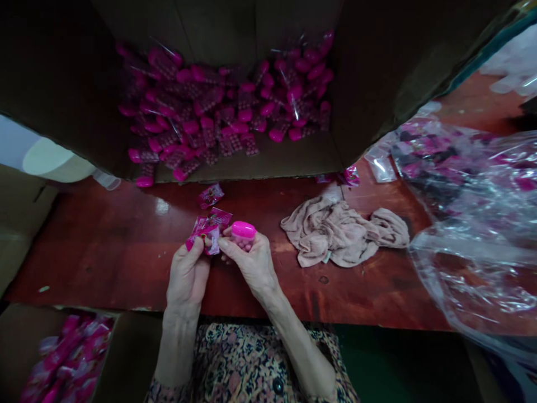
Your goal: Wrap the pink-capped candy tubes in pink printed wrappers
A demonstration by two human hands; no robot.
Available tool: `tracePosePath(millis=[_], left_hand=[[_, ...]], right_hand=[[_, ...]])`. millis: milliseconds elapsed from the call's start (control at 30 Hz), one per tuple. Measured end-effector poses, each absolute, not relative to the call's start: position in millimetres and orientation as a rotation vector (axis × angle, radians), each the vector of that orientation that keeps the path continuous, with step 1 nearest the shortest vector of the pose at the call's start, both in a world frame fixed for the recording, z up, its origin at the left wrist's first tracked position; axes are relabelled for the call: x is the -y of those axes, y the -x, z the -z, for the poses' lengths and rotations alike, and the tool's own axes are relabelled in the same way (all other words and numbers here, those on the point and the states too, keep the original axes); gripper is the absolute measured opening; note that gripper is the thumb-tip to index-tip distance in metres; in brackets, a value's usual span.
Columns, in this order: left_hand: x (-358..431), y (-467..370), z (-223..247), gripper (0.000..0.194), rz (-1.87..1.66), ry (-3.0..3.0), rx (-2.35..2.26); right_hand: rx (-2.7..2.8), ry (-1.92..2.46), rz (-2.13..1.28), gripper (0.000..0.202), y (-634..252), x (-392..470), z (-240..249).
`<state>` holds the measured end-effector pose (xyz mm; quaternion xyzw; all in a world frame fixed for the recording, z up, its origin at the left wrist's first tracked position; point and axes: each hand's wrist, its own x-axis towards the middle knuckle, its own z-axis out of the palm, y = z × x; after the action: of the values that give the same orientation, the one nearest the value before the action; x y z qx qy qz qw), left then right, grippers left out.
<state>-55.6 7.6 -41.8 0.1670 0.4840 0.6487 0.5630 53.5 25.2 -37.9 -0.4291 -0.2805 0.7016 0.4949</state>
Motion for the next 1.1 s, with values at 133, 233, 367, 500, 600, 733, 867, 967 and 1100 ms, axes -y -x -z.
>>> tracePosePath(millis=[133, 233, 367, 500, 600, 733, 867, 967, 1100], left_hand=[[-8.1, 57.3, 42.2, 0.015, -1.506, -0.386, -1.127], [-8.6, 57.6, 41.6, 0.015, -1.488, -0.381, -1.115], [-8.2, 58.5, 40.5, 0.015, -1.473, -0.363, -1.099], [-6.9, 59.9, 40.8, 0.016, -1.462, -0.382, -1.106], [-5.6, 60.8, 41.8, 0.015, -1.426, -0.456, -1.114], [-3.9, 60.4, 42.8, 0.012, -1.397, -0.521, -1.115], [-3.5, 58.4, 42.9, 0.010, -1.409, -0.529, -1.113], [-3.7, 58.5, 42.3, 0.011, -1.415, -0.507, -1.100], [-3.5, 60.8, 40.9, 0.016, -1.374, -0.468, -0.974]], right_hand=[[0.684, 1.000, -1.724, 0.020, -52.3, -24.3, 38.8], [0.699, 1.002, -1.732, 0.021, -52.2, -24.4, 39.1], [0.724, 0.998, -1.744, 0.021, -52.0, -24.5, 39.6], [0.750, 1.006, -1.727, 0.021, -51.5, -24.2, 38.9], [0.766, 1.060, -1.688, 0.021, -53.2, -24.8, 37.8], [0.764, 1.088, -1.650, 0.022, -58.6, -27.2, 37.0], [0.764, 1.072, -1.635, 0.022, -62.9, -29.6, 35.7], [0.773, 1.113, -1.606, 0.022, -63.2, -30.0, 34.9], [0.786, 1.147, -1.569, 0.023, -61.5, -28.7, 34.1]])
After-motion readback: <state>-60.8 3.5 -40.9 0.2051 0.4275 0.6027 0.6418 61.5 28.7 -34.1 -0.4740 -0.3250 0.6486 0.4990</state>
